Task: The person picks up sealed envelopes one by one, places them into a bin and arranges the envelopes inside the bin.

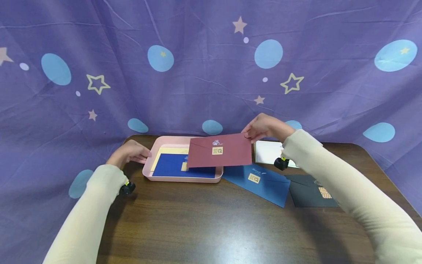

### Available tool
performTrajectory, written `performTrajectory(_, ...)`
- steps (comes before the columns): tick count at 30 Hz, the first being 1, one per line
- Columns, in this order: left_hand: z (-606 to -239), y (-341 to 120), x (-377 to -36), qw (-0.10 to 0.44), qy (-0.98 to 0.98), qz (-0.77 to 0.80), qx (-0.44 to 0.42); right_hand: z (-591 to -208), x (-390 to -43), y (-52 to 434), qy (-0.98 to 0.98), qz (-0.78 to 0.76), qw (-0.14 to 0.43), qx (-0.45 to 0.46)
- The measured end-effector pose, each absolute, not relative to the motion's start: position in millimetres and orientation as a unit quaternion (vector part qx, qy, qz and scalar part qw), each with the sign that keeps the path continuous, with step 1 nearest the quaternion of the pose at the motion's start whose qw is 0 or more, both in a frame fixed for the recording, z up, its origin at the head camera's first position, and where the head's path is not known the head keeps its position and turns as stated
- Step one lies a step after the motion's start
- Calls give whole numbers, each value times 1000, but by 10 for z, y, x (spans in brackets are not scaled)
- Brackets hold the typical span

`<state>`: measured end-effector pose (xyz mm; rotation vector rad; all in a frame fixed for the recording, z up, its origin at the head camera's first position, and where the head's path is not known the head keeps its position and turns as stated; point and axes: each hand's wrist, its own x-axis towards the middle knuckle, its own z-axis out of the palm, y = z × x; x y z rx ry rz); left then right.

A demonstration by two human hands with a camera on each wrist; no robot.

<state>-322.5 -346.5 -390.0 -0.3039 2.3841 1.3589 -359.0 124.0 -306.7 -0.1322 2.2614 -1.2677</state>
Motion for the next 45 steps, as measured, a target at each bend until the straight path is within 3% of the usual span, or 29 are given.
performTrajectory(25,-3870,-3433,-3221,182,858,464,-126,-3141,-3574,862,836,-483,259,-39)
performTrajectory(45,-3876,-3421,-3215,181,859,462,-127,-3310,-3471,481,854,-475,207,-54)
